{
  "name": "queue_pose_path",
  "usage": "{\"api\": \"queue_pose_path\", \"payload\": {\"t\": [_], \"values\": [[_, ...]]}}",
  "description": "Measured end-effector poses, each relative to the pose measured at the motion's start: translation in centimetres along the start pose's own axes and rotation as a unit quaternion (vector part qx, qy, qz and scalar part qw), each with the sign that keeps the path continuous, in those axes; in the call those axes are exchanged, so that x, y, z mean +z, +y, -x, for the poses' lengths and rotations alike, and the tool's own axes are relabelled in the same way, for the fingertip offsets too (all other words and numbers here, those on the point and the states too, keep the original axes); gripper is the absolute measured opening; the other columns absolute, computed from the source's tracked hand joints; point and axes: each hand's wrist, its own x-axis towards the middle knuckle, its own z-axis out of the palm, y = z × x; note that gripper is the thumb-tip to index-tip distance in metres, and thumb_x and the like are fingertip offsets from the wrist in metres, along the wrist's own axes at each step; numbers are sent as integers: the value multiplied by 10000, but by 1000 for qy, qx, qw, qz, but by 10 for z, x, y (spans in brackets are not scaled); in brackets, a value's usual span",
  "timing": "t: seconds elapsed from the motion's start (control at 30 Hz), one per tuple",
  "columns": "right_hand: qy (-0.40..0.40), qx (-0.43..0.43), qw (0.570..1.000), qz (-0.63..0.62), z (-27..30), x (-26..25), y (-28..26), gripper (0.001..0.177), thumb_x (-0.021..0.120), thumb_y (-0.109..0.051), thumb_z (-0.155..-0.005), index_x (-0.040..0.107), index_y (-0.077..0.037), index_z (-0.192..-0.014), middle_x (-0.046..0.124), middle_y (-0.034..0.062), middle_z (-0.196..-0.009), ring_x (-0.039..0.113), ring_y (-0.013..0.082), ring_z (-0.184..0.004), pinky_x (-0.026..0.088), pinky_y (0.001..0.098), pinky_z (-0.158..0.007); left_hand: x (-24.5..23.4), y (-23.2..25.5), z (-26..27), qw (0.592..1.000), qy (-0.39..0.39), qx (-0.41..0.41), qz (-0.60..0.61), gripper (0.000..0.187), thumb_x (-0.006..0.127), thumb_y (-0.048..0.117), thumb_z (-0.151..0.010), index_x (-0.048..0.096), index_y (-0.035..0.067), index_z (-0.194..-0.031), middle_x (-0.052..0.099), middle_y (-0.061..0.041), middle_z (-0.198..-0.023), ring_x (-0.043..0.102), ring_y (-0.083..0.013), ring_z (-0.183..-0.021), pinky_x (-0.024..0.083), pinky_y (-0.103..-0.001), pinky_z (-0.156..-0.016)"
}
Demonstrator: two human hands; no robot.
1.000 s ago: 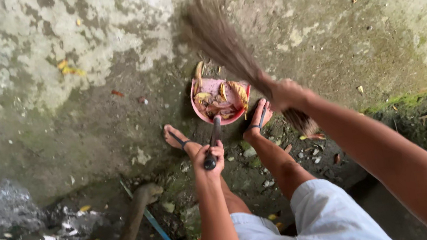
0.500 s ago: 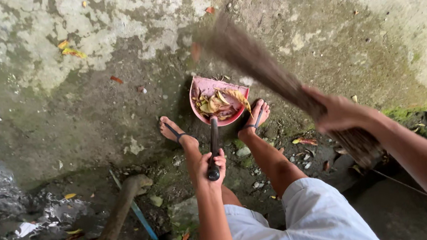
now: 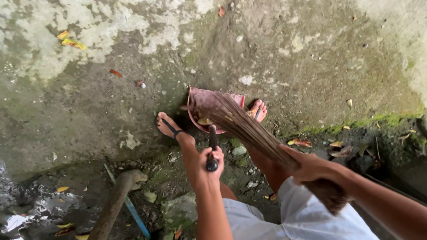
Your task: The person sweeps dry leaves and debris into a dustpan using a bundle of sticks and then empties the dustpan into a bucket.
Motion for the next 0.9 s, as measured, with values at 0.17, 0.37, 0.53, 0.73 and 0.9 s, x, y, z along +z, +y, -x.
{"api": "queue_pose_path", "payload": {"t": [0.17,0.37,0.53,0.73,0.9], "values": [[50,-33,996,58,84,-43,-3,1274,787,-82,-636,49,-450,-1608,741,186,-1049,703,277,-853,559,405,-739,-7,-17,36,997,-24,14,-76,291,639,127,-904,523,-67,-1087,612,-120,-921,592,-165,-674,536,-278,-571],[113,-45,993,6,144,-97,-29,1276,781,-83,-620,36,-475,-1578,727,122,-1089,742,296,-747,601,440,-672,39,-32,56,986,-121,37,-112,267,632,145,-936,544,-40,-1106,628,-100,-973,572,-141,-668,531,-269,-562],[241,-68,955,160,173,-124,-75,1258,766,-119,-652,30,-462,-1612,750,134,-1032,687,242,-765,580,433,-708,126,-25,72,959,-174,94,-205,260,644,189,-954,544,-10,-1088,581,-54,-908,554,-114,-648,514,-254,-527],[213,-118,970,-10,188,-181,-155,1232,795,-84,-674,87,-442,-1617,732,114,-1085,709,264,-843,577,423,-747,261,29,131,906,-270,133,-298,239,648,216,-969,538,27,-1065,516,-24,-842,535,-81,-629,499,-229,-504],[246,-314,912,-96,186,-223,-261,1261,815,15,-638,141,-299,-1656,559,107,-1264,577,208,-1015,507,357,-814,400,88,195,903,-287,104,-303,271,648,223,-988,540,1,-1100,494,-34,-792,537,-111,-614,499,-246,-492]]}}
